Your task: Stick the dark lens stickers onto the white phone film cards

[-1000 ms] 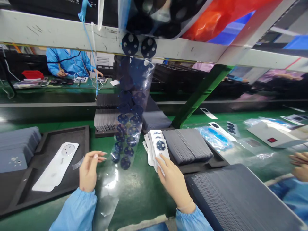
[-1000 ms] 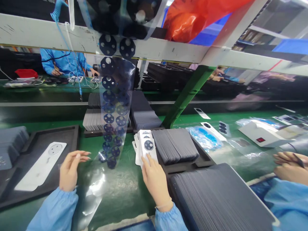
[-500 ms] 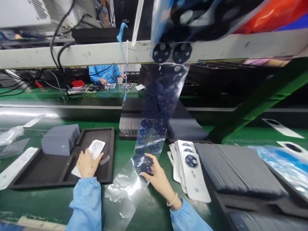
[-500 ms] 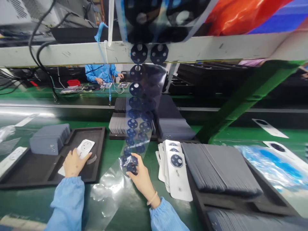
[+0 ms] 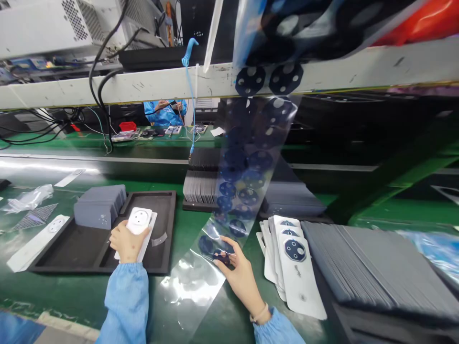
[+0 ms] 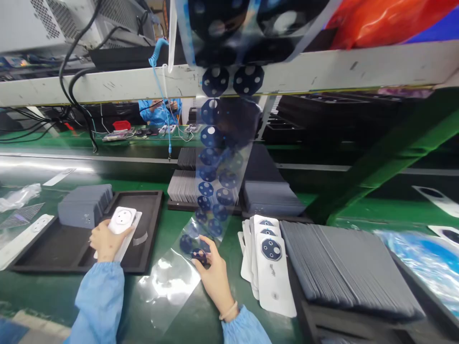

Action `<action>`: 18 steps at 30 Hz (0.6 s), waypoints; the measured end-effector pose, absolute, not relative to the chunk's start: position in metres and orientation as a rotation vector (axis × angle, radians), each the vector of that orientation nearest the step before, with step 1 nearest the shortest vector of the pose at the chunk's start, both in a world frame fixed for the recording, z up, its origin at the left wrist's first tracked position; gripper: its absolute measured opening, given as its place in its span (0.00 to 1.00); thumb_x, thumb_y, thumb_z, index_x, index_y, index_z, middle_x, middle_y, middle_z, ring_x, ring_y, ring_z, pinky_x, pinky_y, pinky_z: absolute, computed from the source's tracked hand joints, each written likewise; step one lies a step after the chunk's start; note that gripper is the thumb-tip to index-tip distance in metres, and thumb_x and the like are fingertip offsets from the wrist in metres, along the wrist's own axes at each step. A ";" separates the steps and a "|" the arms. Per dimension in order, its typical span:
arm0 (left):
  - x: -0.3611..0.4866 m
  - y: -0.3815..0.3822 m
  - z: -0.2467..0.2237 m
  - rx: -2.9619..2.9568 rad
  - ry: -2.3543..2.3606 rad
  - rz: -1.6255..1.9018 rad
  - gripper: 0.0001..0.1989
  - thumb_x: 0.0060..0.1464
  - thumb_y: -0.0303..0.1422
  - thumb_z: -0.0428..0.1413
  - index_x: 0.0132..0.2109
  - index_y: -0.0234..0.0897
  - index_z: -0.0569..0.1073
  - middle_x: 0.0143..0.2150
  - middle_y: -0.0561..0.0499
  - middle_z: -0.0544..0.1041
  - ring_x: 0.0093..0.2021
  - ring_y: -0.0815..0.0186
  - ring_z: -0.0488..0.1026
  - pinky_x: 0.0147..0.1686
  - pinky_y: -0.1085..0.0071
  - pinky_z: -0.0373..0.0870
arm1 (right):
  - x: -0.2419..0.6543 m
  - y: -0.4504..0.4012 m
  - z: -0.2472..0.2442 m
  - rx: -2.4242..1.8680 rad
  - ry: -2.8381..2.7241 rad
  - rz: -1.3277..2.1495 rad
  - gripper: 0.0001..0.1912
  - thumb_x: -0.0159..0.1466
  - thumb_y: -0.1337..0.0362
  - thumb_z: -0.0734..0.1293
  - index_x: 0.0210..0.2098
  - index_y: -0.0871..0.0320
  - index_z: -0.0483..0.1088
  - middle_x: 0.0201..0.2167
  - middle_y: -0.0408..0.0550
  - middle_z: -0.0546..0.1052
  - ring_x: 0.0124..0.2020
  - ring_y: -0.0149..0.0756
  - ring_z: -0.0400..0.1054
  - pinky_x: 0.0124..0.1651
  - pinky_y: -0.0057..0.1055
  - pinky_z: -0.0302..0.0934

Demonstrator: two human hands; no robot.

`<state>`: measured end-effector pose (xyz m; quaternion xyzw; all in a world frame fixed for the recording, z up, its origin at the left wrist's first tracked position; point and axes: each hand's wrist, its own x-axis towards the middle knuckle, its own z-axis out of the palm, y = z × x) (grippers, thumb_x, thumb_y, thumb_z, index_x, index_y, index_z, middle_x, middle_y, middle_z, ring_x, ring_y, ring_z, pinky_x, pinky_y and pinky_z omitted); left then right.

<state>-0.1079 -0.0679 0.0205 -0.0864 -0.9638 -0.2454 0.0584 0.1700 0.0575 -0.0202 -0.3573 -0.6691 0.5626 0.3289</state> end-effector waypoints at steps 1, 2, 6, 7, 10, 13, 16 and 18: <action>-0.106 -0.067 0.024 -0.260 -2.847 -0.873 0.40 0.40 0.49 0.64 0.57 0.34 0.65 0.56 0.34 0.68 0.57 0.40 0.65 0.54 0.49 0.61 | 0.170 0.057 -0.021 -0.936 -1.746 1.467 0.27 0.55 0.66 0.70 0.54 0.55 0.68 0.29 0.43 0.79 0.35 0.41 0.77 0.42 0.36 0.71; -0.103 -0.067 0.027 -0.278 -2.764 -1.042 0.41 0.39 0.48 0.65 0.58 0.35 0.64 0.56 0.36 0.69 0.56 0.43 0.67 0.54 0.50 0.63 | 0.170 0.057 -0.021 -0.936 -1.741 1.464 0.27 0.55 0.66 0.70 0.54 0.55 0.68 0.29 0.43 0.79 0.34 0.40 0.77 0.42 0.36 0.72; -0.086 -0.061 0.039 -0.683 -2.471 -2.038 0.40 0.41 0.48 0.65 0.59 0.38 0.63 0.53 0.41 0.72 0.44 0.58 0.74 0.46 0.60 0.71 | 0.171 0.058 -0.024 -0.905 -1.754 1.448 0.21 0.55 0.65 0.71 0.49 0.54 0.74 0.29 0.43 0.81 0.33 0.40 0.78 0.42 0.37 0.73; -0.080 -0.059 0.041 -0.869 -2.437 -2.292 0.38 0.44 0.50 0.63 0.58 0.37 0.65 0.52 0.41 0.73 0.40 0.60 0.74 0.42 0.62 0.72 | 0.172 0.058 -0.025 -0.884 -1.762 1.436 0.19 0.55 0.65 0.72 0.47 0.54 0.76 0.31 0.44 0.82 0.33 0.41 0.78 0.43 0.37 0.73; -0.057 -0.054 0.041 -1.507 -2.507 -2.775 0.32 0.49 0.52 0.59 0.55 0.35 0.71 0.54 0.37 0.74 0.34 0.61 0.74 0.35 0.63 0.72 | 0.172 0.059 -0.027 -0.784 -1.787 1.386 0.15 0.57 0.64 0.71 0.45 0.54 0.78 0.35 0.45 0.83 0.36 0.42 0.79 0.45 0.38 0.74; -0.035 -0.048 0.034 -1.885 -2.631 -2.928 0.30 0.48 0.49 0.62 0.54 0.38 0.73 0.57 0.38 0.73 0.37 0.58 0.77 0.36 0.63 0.72 | 0.173 0.058 -0.027 -0.679 -1.860 1.279 0.11 0.61 0.64 0.69 0.43 0.52 0.79 0.35 0.44 0.84 0.36 0.42 0.80 0.42 0.36 0.75; -0.023 -0.042 0.025 -2.000 -2.565 -3.074 0.30 0.45 0.47 0.65 0.53 0.37 0.73 0.51 0.40 0.76 0.34 0.61 0.77 0.37 0.64 0.72 | 0.173 0.057 -0.026 -0.606 -1.909 1.076 0.09 0.63 0.64 0.69 0.41 0.50 0.80 0.35 0.44 0.84 0.33 0.40 0.79 0.39 0.33 0.75; -0.021 -0.039 0.020 -1.922 -2.537 -3.142 0.32 0.45 0.48 0.65 0.53 0.34 0.73 0.42 0.42 0.79 0.33 0.61 0.77 0.38 0.65 0.71 | 0.173 0.056 -0.026 -0.531 -1.916 0.951 0.10 0.64 0.67 0.68 0.41 0.49 0.80 0.36 0.45 0.84 0.34 0.38 0.79 0.40 0.32 0.74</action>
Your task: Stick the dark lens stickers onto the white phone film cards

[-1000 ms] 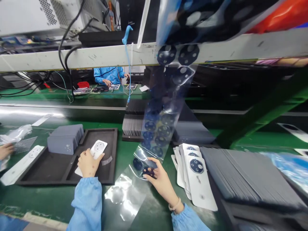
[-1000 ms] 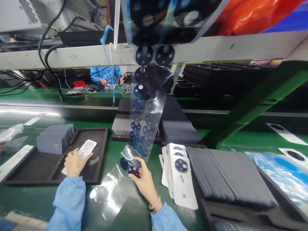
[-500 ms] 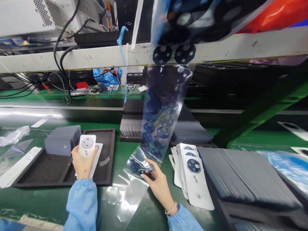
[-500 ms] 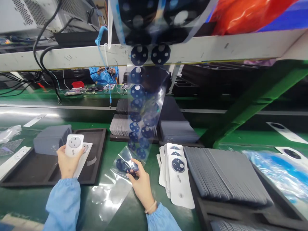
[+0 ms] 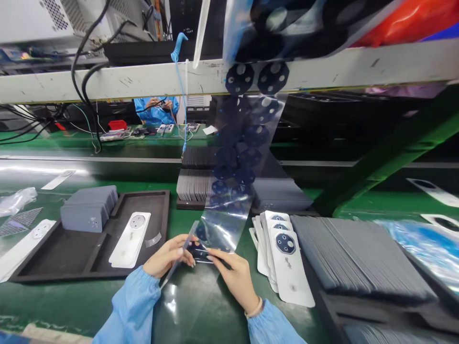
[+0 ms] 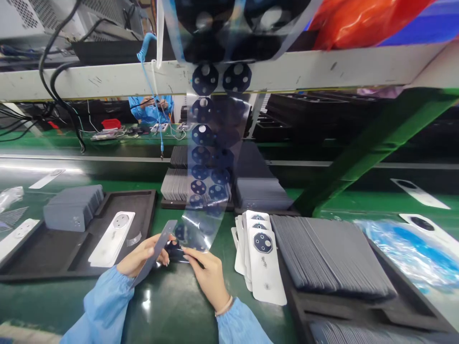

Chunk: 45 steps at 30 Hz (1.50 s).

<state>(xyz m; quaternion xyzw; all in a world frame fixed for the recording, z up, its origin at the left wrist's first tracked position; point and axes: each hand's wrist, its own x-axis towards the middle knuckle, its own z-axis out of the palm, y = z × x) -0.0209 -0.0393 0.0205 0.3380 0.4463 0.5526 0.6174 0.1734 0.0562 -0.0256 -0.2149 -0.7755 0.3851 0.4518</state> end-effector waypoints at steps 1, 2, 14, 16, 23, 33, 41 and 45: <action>-0.021 -0.038 0.019 0.748 1.046 1.298 0.32 0.47 0.48 0.65 0.54 0.33 0.73 0.37 0.43 0.80 0.33 0.61 0.77 0.39 0.65 0.71 | 0.174 0.056 -0.025 -0.482 -1.924 0.905 0.11 0.65 0.68 0.67 0.41 0.49 0.80 0.37 0.46 0.83 0.35 0.38 0.79 0.41 0.31 0.74; -0.020 -0.037 0.018 0.715 1.071 1.323 0.32 0.48 0.48 0.64 0.54 0.31 0.73 0.33 0.44 0.80 0.34 0.61 0.77 0.40 0.65 0.70 | 0.175 0.056 -0.025 -0.437 -1.939 0.868 0.13 0.65 0.70 0.66 0.42 0.49 0.80 0.38 0.46 0.83 0.37 0.37 0.79 0.41 0.30 0.74; -0.009 -0.028 0.013 0.581 1.342 1.676 0.33 0.45 0.46 0.66 0.54 0.35 0.70 0.46 0.42 0.79 0.38 0.60 0.77 0.43 0.62 0.72 | 0.197 0.054 0.018 -0.586 -1.709 0.849 0.05 0.62 0.66 0.71 0.32 0.50 0.79 0.64 0.48 0.63 0.67 0.53 0.52 0.66 0.57 0.49; -0.006 -0.029 0.012 0.644 1.444 1.711 0.35 0.43 0.42 0.68 0.56 0.38 0.64 0.43 0.46 0.79 0.38 0.62 0.76 0.41 0.64 0.71 | 0.196 0.055 0.025 -0.622 -1.564 1.022 0.02 0.61 0.65 0.72 0.32 0.50 0.78 0.46 0.49 0.76 0.53 0.45 0.69 0.57 0.48 0.63; 0.031 -0.026 0.011 0.768 1.469 1.575 0.38 0.31 0.35 0.74 0.46 0.41 0.60 0.41 0.50 0.79 0.39 0.63 0.76 0.39 0.70 0.71 | 0.184 0.055 0.026 -0.776 -1.325 1.515 0.07 0.53 0.59 0.77 0.29 0.53 0.78 0.28 0.44 0.78 0.32 0.36 0.72 0.36 0.32 0.68; 0.050 -0.038 0.009 0.950 1.485 1.328 0.24 0.62 0.48 0.51 0.55 0.39 0.55 0.32 0.52 0.78 0.27 0.68 0.71 0.27 0.73 0.63 | 0.177 0.049 0.012 -0.969 -1.385 1.497 0.10 0.53 0.56 0.76 0.30 0.55 0.79 0.27 0.45 0.77 0.29 0.35 0.67 0.35 0.32 0.64; 0.052 -0.042 0.008 1.065 1.391 1.346 0.26 0.65 0.47 0.45 0.62 0.38 0.51 0.42 0.46 0.78 0.33 0.65 0.73 0.33 0.70 0.66 | 0.176 0.046 0.017 -0.955 -1.443 1.316 0.07 0.55 0.59 0.75 0.28 0.55 0.78 0.24 0.43 0.74 0.27 0.33 0.64 0.32 0.30 0.62; 0.053 -0.042 0.009 1.044 1.374 1.345 0.26 0.65 0.46 0.46 0.62 0.38 0.52 0.43 0.45 0.79 0.31 0.65 0.73 0.34 0.69 0.67 | 0.176 0.046 0.014 -0.943 -1.445 1.315 0.07 0.55 0.59 0.75 0.29 0.55 0.78 0.24 0.43 0.73 0.27 0.33 0.64 0.32 0.31 0.62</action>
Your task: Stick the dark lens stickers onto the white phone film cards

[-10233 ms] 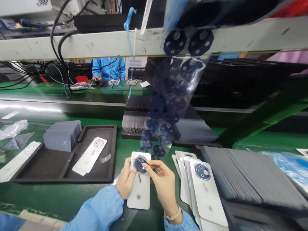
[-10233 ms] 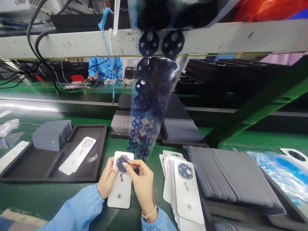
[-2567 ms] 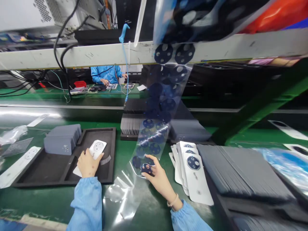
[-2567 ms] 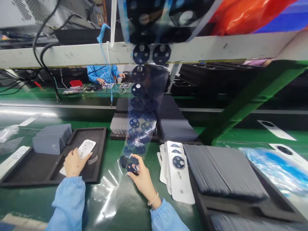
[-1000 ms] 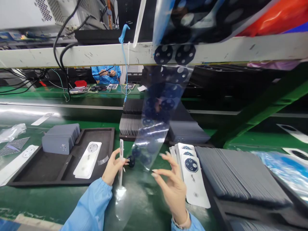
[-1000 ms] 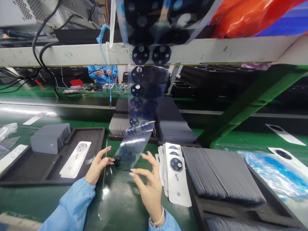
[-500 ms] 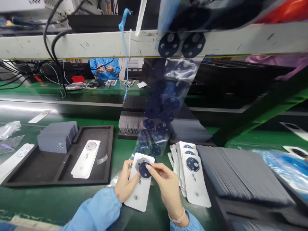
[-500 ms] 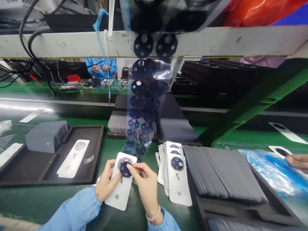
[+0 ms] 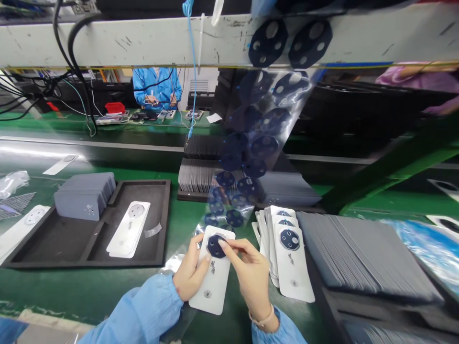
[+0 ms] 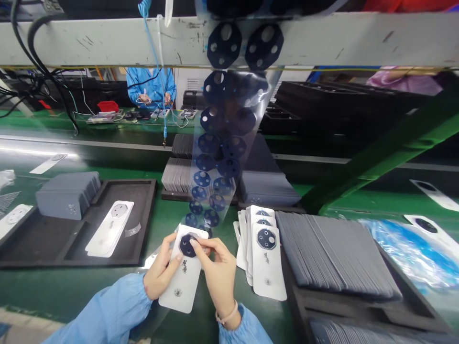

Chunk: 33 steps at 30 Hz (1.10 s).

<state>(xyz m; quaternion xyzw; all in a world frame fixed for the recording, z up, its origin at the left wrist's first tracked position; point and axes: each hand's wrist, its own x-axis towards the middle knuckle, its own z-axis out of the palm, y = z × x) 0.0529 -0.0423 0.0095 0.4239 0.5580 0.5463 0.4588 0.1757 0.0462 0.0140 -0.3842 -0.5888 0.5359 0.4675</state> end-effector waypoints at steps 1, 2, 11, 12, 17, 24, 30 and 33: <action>0.053 -0.042 0.010 1.034 1.374 1.344 0.25 0.65 0.46 0.46 0.62 0.38 0.52 0.43 0.45 0.79 0.31 0.65 0.73 0.34 0.69 0.68 | 0.176 0.046 0.014 -0.942 -1.444 1.315 0.07 0.55 0.59 0.75 0.29 0.55 0.78 0.24 0.43 0.73 0.27 0.33 0.64 0.32 0.31 0.62; 0.053 -0.042 0.011 1.023 1.374 1.344 0.25 0.65 0.46 0.46 0.62 0.39 0.53 0.43 0.45 0.79 0.31 0.65 0.73 0.34 0.69 0.68 | 0.176 0.046 0.014 -0.942 -1.444 1.316 0.07 0.55 0.59 0.75 0.29 0.55 0.78 0.24 0.43 0.73 0.27 0.33 0.64 0.32 0.31 0.61; 0.054 -0.041 0.013 0.999 1.359 1.360 0.26 0.63 0.48 0.48 0.62 0.39 0.54 0.48 0.43 0.79 0.34 0.64 0.75 0.33 0.69 0.67 | 0.176 0.045 0.015 -0.949 -1.437 1.321 0.07 0.56 0.59 0.75 0.29 0.55 0.78 0.25 0.43 0.73 0.28 0.33 0.64 0.33 0.31 0.62; 0.054 -0.041 0.013 0.999 1.364 1.354 0.26 0.64 0.48 0.48 0.62 0.38 0.54 0.48 0.42 0.78 0.33 0.64 0.75 0.33 0.69 0.68 | 0.176 0.045 0.015 -0.945 -1.439 1.321 0.07 0.56 0.59 0.75 0.29 0.56 0.77 0.25 0.43 0.73 0.28 0.33 0.64 0.33 0.31 0.62; 0.055 -0.042 0.013 1.002 1.373 1.347 0.26 0.64 0.48 0.47 0.61 0.38 0.53 0.47 0.43 0.78 0.37 0.62 0.76 0.33 0.69 0.68 | 0.176 0.046 0.013 -0.940 -1.435 1.335 0.08 0.56 0.58 0.75 0.30 0.56 0.77 0.25 0.42 0.73 0.28 0.33 0.64 0.34 0.32 0.61; 0.054 -0.042 0.013 0.975 1.376 1.346 0.27 0.63 0.48 0.48 0.61 0.38 0.55 0.43 0.45 0.79 0.32 0.63 0.75 0.30 0.70 0.67 | 0.176 0.045 0.014 -0.959 -1.427 1.353 0.10 0.56 0.57 0.76 0.30 0.56 0.77 0.25 0.43 0.73 0.28 0.33 0.64 0.34 0.32 0.62; 0.053 -0.042 0.014 0.981 1.385 1.368 0.27 0.62 0.48 0.49 0.61 0.38 0.56 0.41 0.45 0.80 0.33 0.62 0.76 0.32 0.68 0.68 | 0.176 0.044 0.016 -0.954 -1.422 1.343 0.10 0.55 0.57 0.76 0.29 0.56 0.77 0.25 0.43 0.72 0.28 0.33 0.64 0.33 0.31 0.62; 0.053 -0.042 0.015 0.959 1.365 1.389 0.27 0.62 0.48 0.51 0.61 0.38 0.57 0.40 0.46 0.80 0.32 0.62 0.76 0.32 0.69 0.68 | 0.176 0.045 0.015 -0.958 -1.422 1.345 0.10 0.55 0.56 0.76 0.30 0.56 0.77 0.25 0.43 0.72 0.28 0.33 0.64 0.33 0.32 0.63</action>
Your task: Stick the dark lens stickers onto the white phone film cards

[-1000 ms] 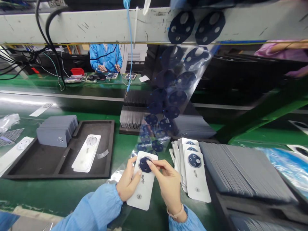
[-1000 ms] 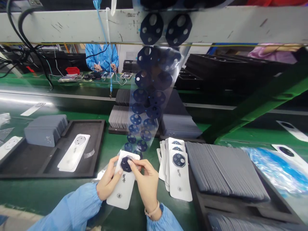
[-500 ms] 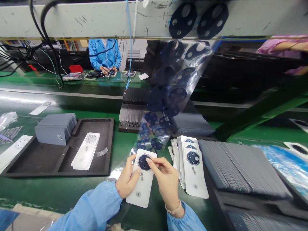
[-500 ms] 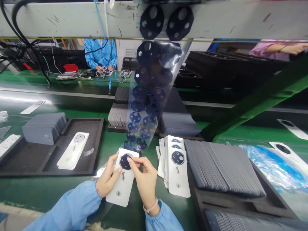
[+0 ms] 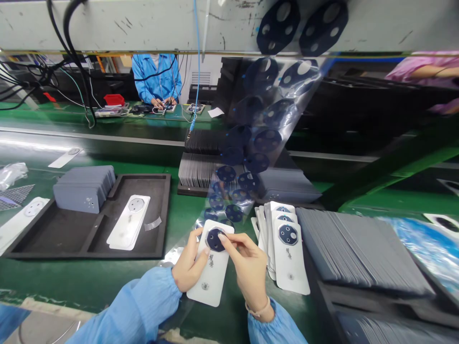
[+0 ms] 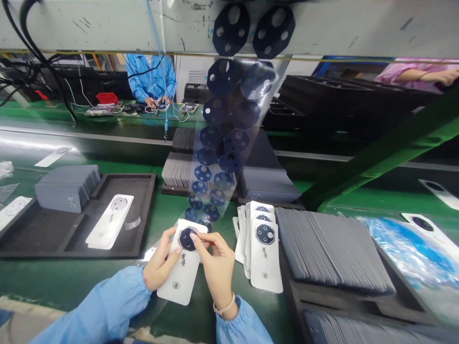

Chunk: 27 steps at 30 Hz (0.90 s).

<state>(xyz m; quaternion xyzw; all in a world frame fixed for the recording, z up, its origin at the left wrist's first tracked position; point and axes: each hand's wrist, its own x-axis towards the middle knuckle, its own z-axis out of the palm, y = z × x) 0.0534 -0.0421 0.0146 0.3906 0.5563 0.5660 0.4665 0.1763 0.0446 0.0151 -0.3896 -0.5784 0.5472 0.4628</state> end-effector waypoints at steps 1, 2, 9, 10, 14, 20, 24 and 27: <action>0.053 -0.042 0.015 0.949 1.361 1.391 0.28 0.61 0.48 0.51 0.61 0.38 0.57 0.39 0.47 0.79 0.31 0.63 0.75 0.31 0.69 0.68 | 0.176 0.045 0.015 -0.957 -1.420 1.350 0.10 0.55 0.56 0.76 0.30 0.56 0.77 0.25 0.43 0.73 0.28 0.33 0.65 0.33 0.32 0.63; 0.053 -0.042 0.014 0.939 1.360 1.387 0.28 0.61 0.48 0.51 0.61 0.38 0.57 0.39 0.47 0.79 0.31 0.64 0.75 0.30 0.70 0.67 | 0.177 0.045 0.014 -0.956 -1.417 1.356 0.10 0.55 0.56 0.76 0.30 0.56 0.77 0.25 0.43 0.73 0.28 0.33 0.65 0.33 0.31 0.63; 0.053 -0.043 0.013 0.958 1.393 1.345 0.27 0.63 0.47 0.48 0.62 0.38 0.55 0.38 0.47 0.79 0.31 0.63 0.74 0.29 0.70 0.67 | 0.177 0.044 0.015 -0.957 -1.414 1.365 0.10 0.55 0.57 0.76 0.30 0.56 0.77 0.26 0.43 0.73 0.28 0.33 0.64 0.33 0.31 0.62; 0.053 -0.043 0.013 0.968 1.396 1.346 0.27 0.63 0.47 0.48 0.62 0.38 0.55 0.38 0.47 0.79 0.31 0.63 0.74 0.30 0.69 0.67 | 0.176 0.044 0.015 -0.960 -1.420 1.356 0.10 0.56 0.57 0.76 0.30 0.56 0.77 0.25 0.43 0.73 0.28 0.33 0.64 0.34 0.32 0.62; 0.053 -0.043 0.014 0.987 1.393 1.359 0.26 0.63 0.46 0.49 0.62 0.38 0.56 0.37 0.47 0.79 0.31 0.62 0.75 0.30 0.69 0.67 | 0.176 0.043 0.015 -0.972 -1.433 1.337 0.11 0.56 0.55 0.75 0.30 0.56 0.77 0.25 0.43 0.73 0.28 0.33 0.64 0.33 0.32 0.63; 0.053 -0.042 0.015 1.008 1.412 1.353 0.26 0.63 0.45 0.49 0.62 0.37 0.55 0.39 0.45 0.79 0.33 0.61 0.76 0.31 0.68 0.69 | 0.176 0.043 0.012 -0.978 -1.429 1.345 0.10 0.55 0.56 0.76 0.30 0.56 0.77 0.26 0.43 0.73 0.28 0.33 0.64 0.34 0.32 0.62; 0.053 -0.043 0.014 1.004 1.408 1.351 0.25 0.63 0.45 0.48 0.62 0.37 0.55 0.40 0.45 0.80 0.34 0.61 0.76 0.32 0.68 0.69 | 0.175 0.043 0.012 -0.962 -1.427 1.340 0.09 0.56 0.58 0.76 0.30 0.56 0.77 0.26 0.42 0.72 0.28 0.32 0.64 0.34 0.31 0.61; 0.053 -0.043 0.013 1.015 1.413 1.339 0.25 0.64 0.45 0.47 0.62 0.38 0.54 0.41 0.45 0.80 0.34 0.62 0.76 0.32 0.68 0.69 | 0.175 0.043 0.012 -0.956 -1.439 1.326 0.08 0.56 0.58 0.75 0.30 0.56 0.77 0.26 0.42 0.72 0.28 0.33 0.63 0.34 0.32 0.61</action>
